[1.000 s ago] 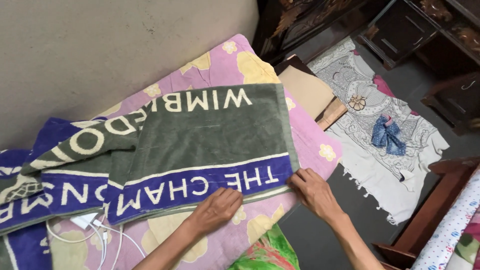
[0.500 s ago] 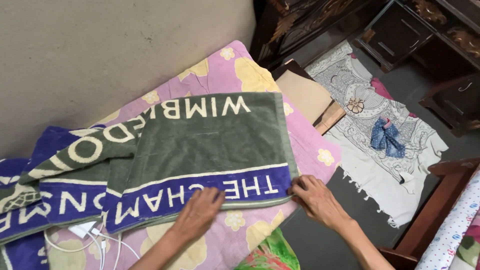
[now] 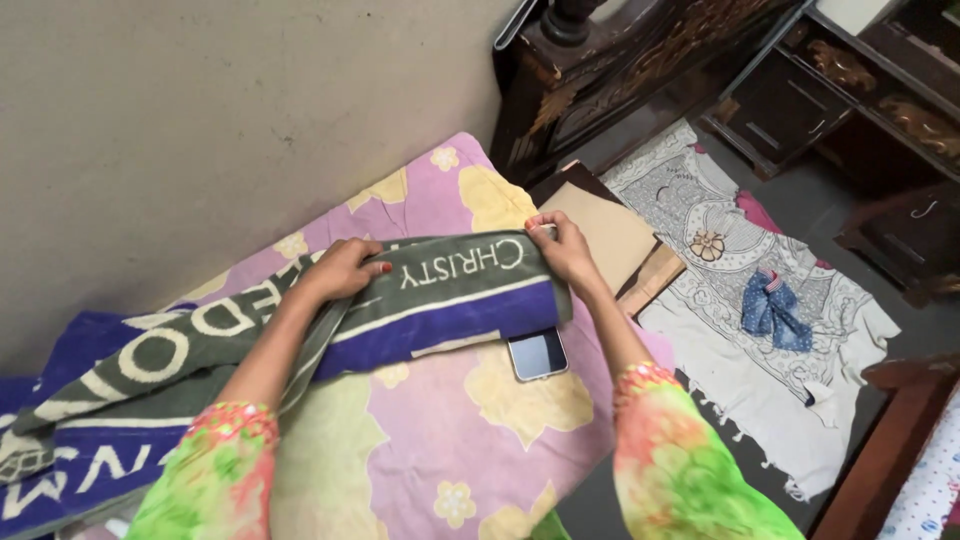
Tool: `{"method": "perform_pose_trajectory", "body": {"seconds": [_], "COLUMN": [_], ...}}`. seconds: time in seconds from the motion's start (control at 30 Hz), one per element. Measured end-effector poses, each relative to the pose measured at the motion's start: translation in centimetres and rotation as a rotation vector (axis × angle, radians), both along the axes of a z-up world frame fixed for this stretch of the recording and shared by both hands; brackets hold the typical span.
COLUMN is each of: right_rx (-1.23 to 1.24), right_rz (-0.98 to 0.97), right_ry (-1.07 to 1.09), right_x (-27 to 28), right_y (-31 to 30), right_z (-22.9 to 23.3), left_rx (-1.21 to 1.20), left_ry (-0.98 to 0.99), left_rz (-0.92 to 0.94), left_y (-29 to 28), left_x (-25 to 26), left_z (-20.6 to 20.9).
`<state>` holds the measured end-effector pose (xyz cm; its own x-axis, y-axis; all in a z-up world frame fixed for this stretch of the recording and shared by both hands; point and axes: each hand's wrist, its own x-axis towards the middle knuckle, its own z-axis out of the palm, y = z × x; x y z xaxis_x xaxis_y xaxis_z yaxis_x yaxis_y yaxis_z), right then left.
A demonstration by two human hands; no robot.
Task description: The recorder folds various towels and pieces of clothing on a bed.
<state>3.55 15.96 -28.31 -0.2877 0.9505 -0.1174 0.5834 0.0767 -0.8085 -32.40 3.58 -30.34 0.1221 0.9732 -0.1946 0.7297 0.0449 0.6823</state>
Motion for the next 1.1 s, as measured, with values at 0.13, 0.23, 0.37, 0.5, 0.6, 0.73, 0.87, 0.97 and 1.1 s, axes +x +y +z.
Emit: {"method": "perform_pose_trajectory", "body": {"seconds": [0.13, 0.23, 0.37, 0.5, 0.6, 0.73, 0.87, 0.97, 1.1], "right_rx": [0.079, 0.289, 0.095, -0.124, -0.163, -0.138, -0.218, -0.208, 0.058], "right_rz": [-0.180, -0.206, -0.196, -0.254, -0.211, -0.141, -0.224, -0.316, -0.147], "right_ry": [-0.159, -0.260, -0.497, -0.524, -0.505, -0.501, -0.309, -0.506, -0.869], "right_x": [-0.8, -0.3, -0.1, -0.8, 1.6, 7.7, 15.1, 20.5, 23.6], "right_y": [2.8, 0.1, -4.1, -4.7, -1.7, 3.5, 6.9, 9.4, 10.5], "right_z": [-5.5, -3.7, -2.8, -2.0, -2.4, 1.0, 4.7, 3.5, -0.1], "left_rx": [0.163, 0.254, 0.233, 0.069, 0.034, 0.068, 0.023, -0.008, -0.065], "left_ry": [0.134, 0.252, 0.293, 0.244, 0.197, 0.142, 0.224, 0.243, 0.247], "left_rz": [0.140, 0.130, 0.091, -0.015, -0.080, -0.169, -0.209, -0.152, -0.059], "left_y": [2.0, 2.0, 2.6, 3.9, 5.2, 4.9, 2.4, 1.3, 0.2], "left_x": [0.1, 1.8, 1.8, 1.9, 2.6, 4.8, 7.5, 7.2, 6.1], "left_z": [-4.1, -3.1, -2.1, -1.7, -3.6, -2.4, 0.4, 1.3, 3.6]}}
